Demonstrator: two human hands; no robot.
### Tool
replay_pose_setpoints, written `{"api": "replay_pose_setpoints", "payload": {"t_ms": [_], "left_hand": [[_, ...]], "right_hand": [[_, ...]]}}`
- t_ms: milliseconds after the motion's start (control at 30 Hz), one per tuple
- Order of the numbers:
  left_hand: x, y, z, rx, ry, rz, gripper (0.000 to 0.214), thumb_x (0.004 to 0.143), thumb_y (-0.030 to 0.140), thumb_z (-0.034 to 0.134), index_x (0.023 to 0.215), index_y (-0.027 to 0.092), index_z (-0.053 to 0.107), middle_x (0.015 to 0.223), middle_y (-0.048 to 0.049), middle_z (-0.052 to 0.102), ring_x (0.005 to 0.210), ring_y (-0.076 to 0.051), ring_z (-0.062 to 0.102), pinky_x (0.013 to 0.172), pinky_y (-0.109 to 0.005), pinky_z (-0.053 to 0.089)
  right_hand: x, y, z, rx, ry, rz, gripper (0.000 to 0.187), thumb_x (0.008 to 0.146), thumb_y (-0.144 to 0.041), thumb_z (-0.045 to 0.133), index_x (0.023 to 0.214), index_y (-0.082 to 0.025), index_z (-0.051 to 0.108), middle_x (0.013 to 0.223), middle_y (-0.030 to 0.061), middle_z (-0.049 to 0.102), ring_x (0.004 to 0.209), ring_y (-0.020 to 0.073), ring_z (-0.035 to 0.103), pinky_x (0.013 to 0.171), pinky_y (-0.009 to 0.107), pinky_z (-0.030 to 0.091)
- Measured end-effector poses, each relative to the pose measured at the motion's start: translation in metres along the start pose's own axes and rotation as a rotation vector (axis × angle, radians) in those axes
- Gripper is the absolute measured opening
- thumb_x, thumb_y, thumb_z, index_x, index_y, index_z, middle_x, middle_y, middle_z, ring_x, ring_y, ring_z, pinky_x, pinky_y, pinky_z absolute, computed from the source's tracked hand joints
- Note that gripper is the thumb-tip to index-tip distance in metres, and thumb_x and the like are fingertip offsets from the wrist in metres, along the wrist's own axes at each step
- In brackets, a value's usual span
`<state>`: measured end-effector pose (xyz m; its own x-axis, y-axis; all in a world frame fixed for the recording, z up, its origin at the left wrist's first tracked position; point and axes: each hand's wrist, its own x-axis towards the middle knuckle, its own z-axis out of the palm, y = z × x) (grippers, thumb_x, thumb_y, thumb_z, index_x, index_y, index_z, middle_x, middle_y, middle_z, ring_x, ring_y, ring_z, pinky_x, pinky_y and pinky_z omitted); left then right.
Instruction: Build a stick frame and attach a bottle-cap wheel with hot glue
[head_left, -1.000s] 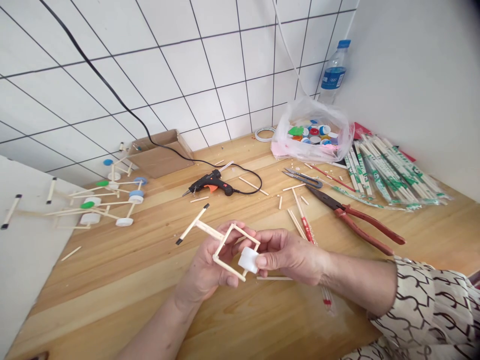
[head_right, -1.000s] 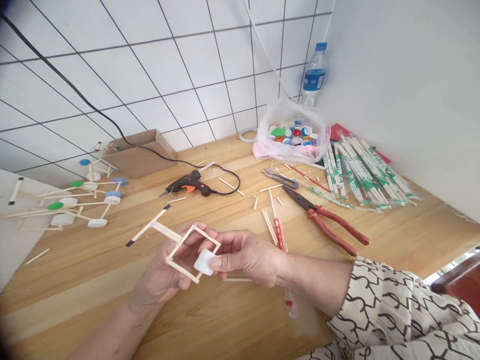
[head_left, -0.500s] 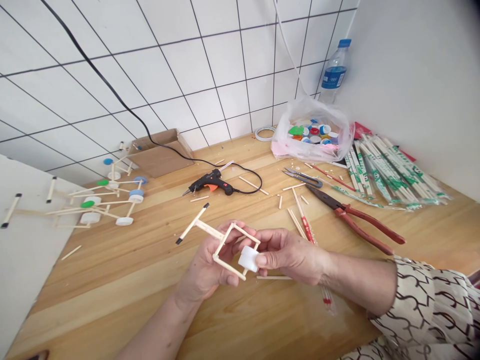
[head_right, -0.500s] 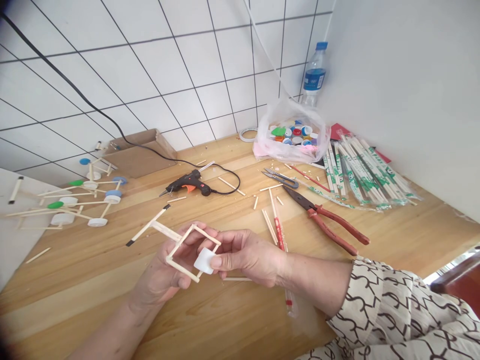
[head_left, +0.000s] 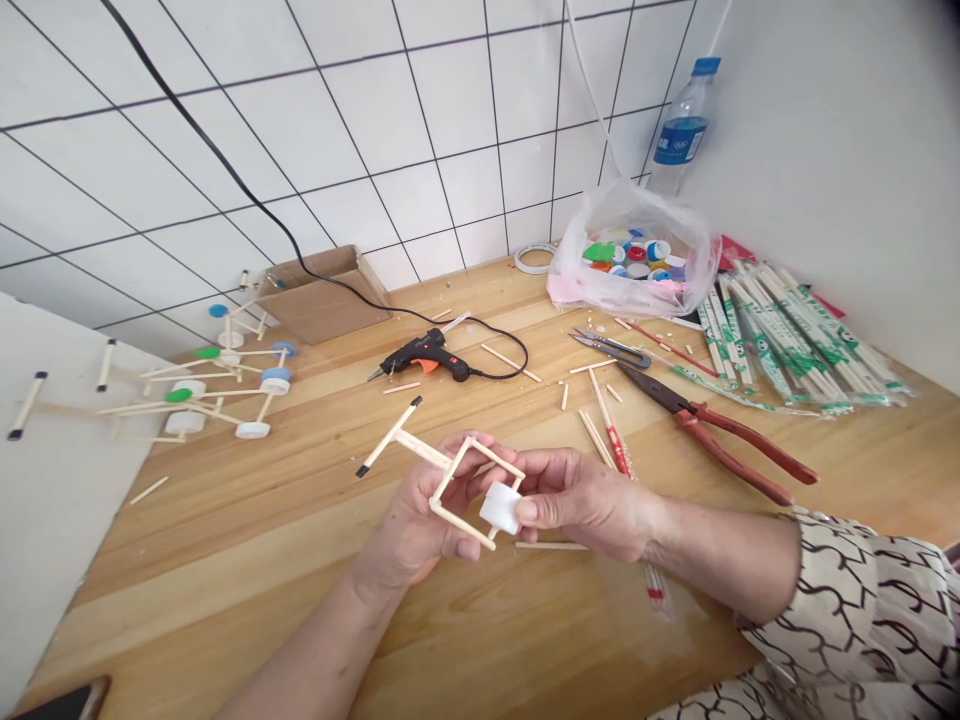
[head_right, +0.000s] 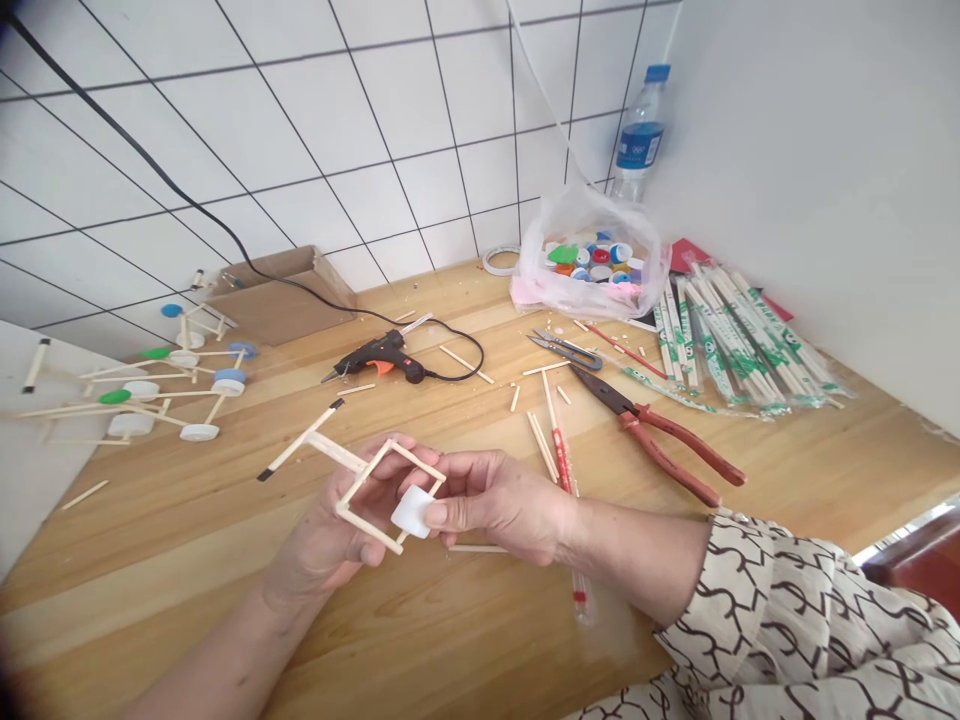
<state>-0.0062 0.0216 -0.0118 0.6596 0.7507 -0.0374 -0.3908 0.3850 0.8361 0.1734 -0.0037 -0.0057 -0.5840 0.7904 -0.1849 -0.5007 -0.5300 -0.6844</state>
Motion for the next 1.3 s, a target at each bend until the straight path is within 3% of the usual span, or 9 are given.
{"api": "replay_pose_setpoints", "payload": {"t_ms": [200, 467, 700, 967, 1300], "left_hand": [[0.0015, 0.0007, 0.0002, 0.030, -0.009, 0.006, 0.065, 0.052, 0.022, 0.083, 0.110, 0.026, 0.054, 0.116, -0.0061, 0.060, 0.108, -0.030, 0.053, 0.080, -0.042, 0.051], [0.0015, 0.0008, 0.0007, 0.035, -0.005, 0.020, 0.064, 0.052, 0.021, 0.083, 0.109, 0.028, 0.056, 0.113, -0.0028, 0.061, 0.109, -0.028, 0.052, 0.078, -0.035, 0.050], [0.0011, 0.0010, 0.0008, 0.026, 0.014, -0.001, 0.064, 0.052, 0.021, 0.083, 0.109, 0.027, 0.055, 0.114, -0.0043, 0.060, 0.109, -0.029, 0.052, 0.081, -0.039, 0.050], [0.0007, 0.0007, -0.0020, -0.006, -0.019, -0.010, 0.063, 0.053, 0.018, 0.083, 0.109, 0.030, 0.056, 0.111, -0.0006, 0.061, 0.108, -0.025, 0.053, 0.081, -0.033, 0.049], [0.0011, 0.0020, 0.0021, 0.000, 0.002, -0.021, 0.062, 0.051, 0.020, 0.083, 0.107, 0.027, 0.056, 0.112, -0.0030, 0.060, 0.107, -0.028, 0.053, 0.079, -0.039, 0.053]], "right_hand": [[-0.0011, 0.0004, -0.0021, -0.007, -0.007, -0.001, 0.030, 0.063, -0.025, 0.078, 0.087, -0.011, 0.065, 0.078, 0.0009, 0.059, 0.068, 0.0082, 0.054, 0.056, 0.018, 0.042], [-0.0015, 0.0010, -0.0004, -0.005, 0.012, -0.001, 0.030, 0.063, -0.025, 0.078, 0.087, -0.012, 0.065, 0.078, 0.0009, 0.059, 0.068, 0.0081, 0.054, 0.056, 0.018, 0.042], [-0.0012, -0.0004, -0.0004, -0.005, 0.018, 0.002, 0.030, 0.063, -0.024, 0.078, 0.087, -0.012, 0.065, 0.077, 0.0005, 0.059, 0.067, 0.0079, 0.054, 0.057, 0.018, 0.042], [-0.0015, -0.0001, 0.0009, -0.004, 0.033, 0.006, 0.031, 0.061, -0.024, 0.079, 0.086, -0.012, 0.066, 0.077, 0.0005, 0.059, 0.067, 0.0078, 0.054, 0.056, 0.017, 0.042], [-0.0016, 0.0003, 0.0002, -0.018, 0.054, 0.018, 0.034, 0.060, -0.026, 0.080, 0.089, -0.013, 0.067, 0.075, -0.0003, 0.059, 0.067, 0.0075, 0.053, 0.055, 0.017, 0.043]]}}
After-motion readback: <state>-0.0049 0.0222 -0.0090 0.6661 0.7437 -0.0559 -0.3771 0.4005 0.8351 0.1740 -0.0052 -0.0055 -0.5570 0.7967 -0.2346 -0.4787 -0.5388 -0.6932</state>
